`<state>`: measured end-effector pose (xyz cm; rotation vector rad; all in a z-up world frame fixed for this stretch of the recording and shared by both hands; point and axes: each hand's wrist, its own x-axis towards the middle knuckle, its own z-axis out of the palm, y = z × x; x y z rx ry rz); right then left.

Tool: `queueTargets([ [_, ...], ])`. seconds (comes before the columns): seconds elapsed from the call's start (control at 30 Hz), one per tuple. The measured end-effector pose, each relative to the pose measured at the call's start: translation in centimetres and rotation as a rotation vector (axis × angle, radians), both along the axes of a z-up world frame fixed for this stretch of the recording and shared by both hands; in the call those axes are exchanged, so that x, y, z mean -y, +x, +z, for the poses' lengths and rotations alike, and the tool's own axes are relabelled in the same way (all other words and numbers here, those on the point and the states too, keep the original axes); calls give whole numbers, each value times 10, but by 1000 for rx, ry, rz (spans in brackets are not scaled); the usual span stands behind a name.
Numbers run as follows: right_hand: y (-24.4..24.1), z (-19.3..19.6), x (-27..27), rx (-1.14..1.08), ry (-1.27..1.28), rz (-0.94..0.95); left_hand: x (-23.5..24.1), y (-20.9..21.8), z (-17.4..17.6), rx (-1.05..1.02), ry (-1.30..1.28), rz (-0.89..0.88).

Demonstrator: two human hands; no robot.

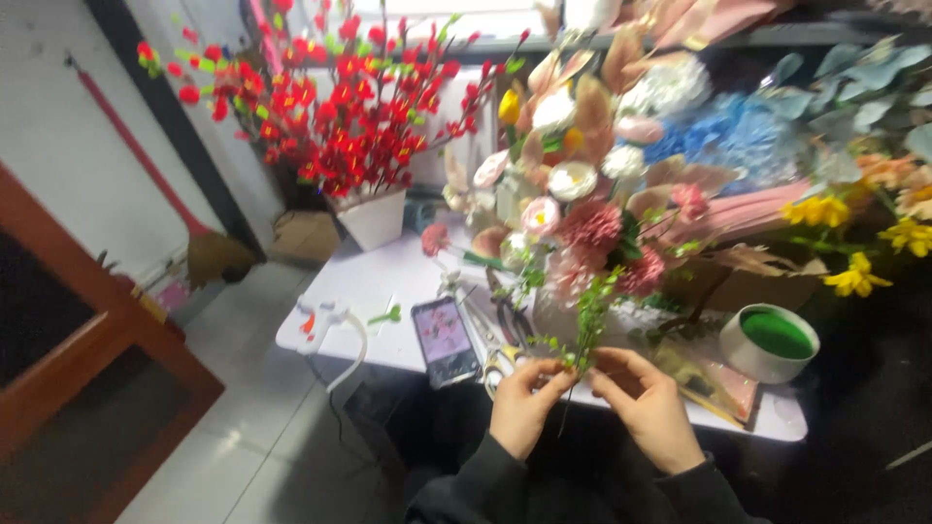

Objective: The person arranges artificial flowers and greenery into a white vase on a table. They use scissors to trim stems and a hot glue gun to secure elements within the arrangement.

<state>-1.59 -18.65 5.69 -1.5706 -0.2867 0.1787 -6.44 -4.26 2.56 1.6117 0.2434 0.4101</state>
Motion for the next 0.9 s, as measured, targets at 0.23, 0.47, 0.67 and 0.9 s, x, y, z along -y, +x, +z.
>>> queueTargets([
  [0.23,17,0,6,-26,-26,-20,3,5,5,-34,-165,-48],
  [0.47,26,72,7,336,-95,-88,-1,4,3,-120,-166,-8],
  [0.67,64,115,-15,497,-75,-131,-6,-1,6,-121,-200,10],
  [0.9,84,162,-28,337,-232,-125,-16,-4,6,-85,-190,51],
])
